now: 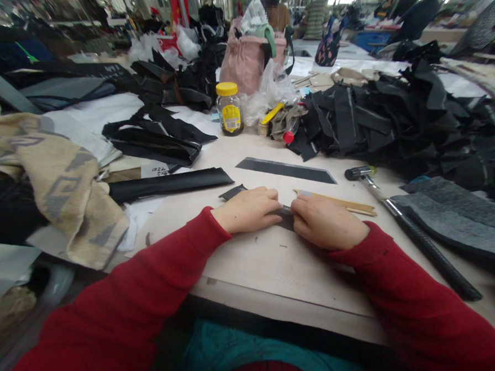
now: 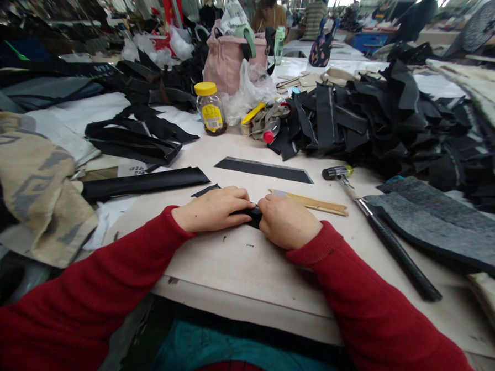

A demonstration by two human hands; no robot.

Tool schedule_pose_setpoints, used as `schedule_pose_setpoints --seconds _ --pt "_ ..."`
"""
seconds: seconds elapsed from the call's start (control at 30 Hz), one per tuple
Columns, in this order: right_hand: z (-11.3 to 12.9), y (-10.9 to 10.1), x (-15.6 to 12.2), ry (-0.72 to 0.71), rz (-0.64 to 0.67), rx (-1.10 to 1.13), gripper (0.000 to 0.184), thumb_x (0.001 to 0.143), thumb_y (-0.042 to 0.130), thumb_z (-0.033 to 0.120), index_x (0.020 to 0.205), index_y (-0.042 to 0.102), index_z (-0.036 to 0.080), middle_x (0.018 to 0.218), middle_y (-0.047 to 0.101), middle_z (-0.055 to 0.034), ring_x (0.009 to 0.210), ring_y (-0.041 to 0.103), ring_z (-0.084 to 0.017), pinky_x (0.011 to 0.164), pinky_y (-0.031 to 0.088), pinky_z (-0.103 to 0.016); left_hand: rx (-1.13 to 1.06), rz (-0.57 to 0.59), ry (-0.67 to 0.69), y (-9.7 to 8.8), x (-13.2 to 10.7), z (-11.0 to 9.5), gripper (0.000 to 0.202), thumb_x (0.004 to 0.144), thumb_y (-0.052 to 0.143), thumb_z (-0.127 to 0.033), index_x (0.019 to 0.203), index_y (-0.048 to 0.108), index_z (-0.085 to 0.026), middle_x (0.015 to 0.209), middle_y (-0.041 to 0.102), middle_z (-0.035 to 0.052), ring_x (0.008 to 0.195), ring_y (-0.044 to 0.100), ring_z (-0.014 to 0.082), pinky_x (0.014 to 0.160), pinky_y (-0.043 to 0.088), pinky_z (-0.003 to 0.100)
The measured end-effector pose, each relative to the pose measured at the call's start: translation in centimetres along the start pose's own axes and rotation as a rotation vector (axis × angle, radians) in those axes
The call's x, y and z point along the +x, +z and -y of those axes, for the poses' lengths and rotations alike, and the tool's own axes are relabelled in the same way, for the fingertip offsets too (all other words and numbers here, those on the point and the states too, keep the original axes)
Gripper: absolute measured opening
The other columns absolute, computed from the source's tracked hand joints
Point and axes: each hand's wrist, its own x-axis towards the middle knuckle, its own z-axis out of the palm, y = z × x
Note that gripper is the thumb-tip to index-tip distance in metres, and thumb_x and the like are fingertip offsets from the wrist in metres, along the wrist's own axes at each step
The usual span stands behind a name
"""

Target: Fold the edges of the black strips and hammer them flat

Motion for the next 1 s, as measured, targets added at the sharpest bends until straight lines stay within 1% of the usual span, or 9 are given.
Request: schedule_pose_setpoints --seconds 0.13,0.3,0.43,0.57,0.63,0.7,0.8,0.9,1.0 --pt "-0.3 -0.1 0.1 0.042 -0.021 0.023 0.016 0.077 0.040 0.014 0.078 0.056 0.014 0.081 0.058 -0.0081 0.070 0.054 -0.016 0.063 0.035 -0.027 0.052 -0.013 -0.040 0.3 0.2 -0.2 0.024 0.089 0.039 -0.022 0.097 0.061 -0.018 0.093 0.055 0.0048 0.086 0.052 0.0181 0.071 0.042 0.028" --pt "0.1 0.1 0.0 -0.023 -0.043 0.037 0.012 0.076 0.046 0.019 0.083 0.055 0.014 0.088 0.057 -0.0085 0.078 0.053 -0.018 0.066 0.036 -0.027 0.085 -0.026 -0.077 0.6 0.3 -0.3 0.025 0.088 0.036 -0.018 0.092 0.061 -0.018 0.091 0.056 0.0038 0.083 0.053 0.0177 0.069 0.044 0.028" --pt "0.0 0.1 0.1 0.072 -0.030 -0.008 0.016 0.078 0.040 0.009 0.082 0.054 0.014 0.084 0.059 -0.0089 0.076 0.055 -0.018 0.066 0.035 -0.027 0.054 -0.046 -0.092 0.7 0.3 -0.2 0.025 0.088 0.036 -0.015 0.097 0.059 -0.019 0.092 0.057 0.0031 0.087 0.054 0.0169 0.074 0.044 0.028" --pt "-0.7 0.1 0.2 0.138 0.018 0.016 0.018 0.084 0.036 0.012 0.085 0.053 0.014 0.076 0.062 -0.0077 0.069 0.057 -0.018 0.060 0.035 -0.027 0.038 -0.045 -0.092 0.7 0.3 0.0 0.024 0.088 0.035 -0.015 0.097 0.057 -0.018 0.093 0.058 0.0027 0.088 0.054 0.0166 0.077 0.044 0.028" --pt "-1.1 0.3 0.2 0.109 0.024 0.042 0.020 0.083 0.036 0.011 0.090 0.055 0.014 0.079 0.062 -0.0077 0.072 0.058 -0.018 0.063 0.036 -0.027 0.045 -0.036 -0.089 0.6 0.3 0.0 0.024 0.088 0.035 -0.015 0.097 0.057 -0.018 0.093 0.058 0.0027 0.088 0.054 0.0170 0.076 0.044 0.028" --pt "-1.4 0.6 0.1 0.048 0.018 0.070 0.024 0.080 0.039 0.008 0.095 0.056 0.014 0.087 0.062 -0.0081 0.080 0.058 -0.018 0.069 0.038 -0.027 0.058 -0.024 -0.086 0.5 0.2 -0.2 0.025 0.089 0.035 -0.017 0.100 0.057 -0.019 0.094 0.057 0.0030 0.088 0.054 0.0177 0.075 0.045 0.029" --pt "-1.2 0.9 0.0 -0.024 0.030 0.082 0.027 0.078 0.042 0.006 0.096 0.060 0.015 0.091 0.060 -0.0083 0.087 0.056 -0.018 0.075 0.039 -0.027 0.086 -0.010 -0.066 0.3 0.0 -0.5 0.026 0.088 0.037 -0.020 0.108 0.054 -0.021 0.095 0.055 0.0035 0.088 0.052 0.0189 0.073 0.045 0.030" --pt "-0.3 1.2 -0.3 -0.035 0.063 0.034 0.027 0.080 0.040 0.005 0.095 0.061 0.014 0.090 0.058 -0.0090 0.084 0.055 -0.019 0.073 0.042 -0.029 0.132 0.007 -0.030 0.2 -0.2 -1.1 0.028 0.088 0.037 -0.018 0.111 0.053 -0.020 0.095 0.054 0.0049 0.086 0.050 0.0197 0.070 0.045 0.030" --pt "1.0 1.4 -0.7 0.013 0.053 -0.062 0.027 0.083 0.037 0.005 0.099 0.059 0.011 0.091 0.057 -0.0108 0.085 0.053 -0.022 0.067 0.044 -0.030 0.161 0.032 -0.002 0.3 -0.4 -1.7 0.031 0.087 0.035 -0.012 0.113 0.051 -0.016 0.096 0.053 0.0072 0.086 0.048 0.0199 0.070 0.045 0.030"
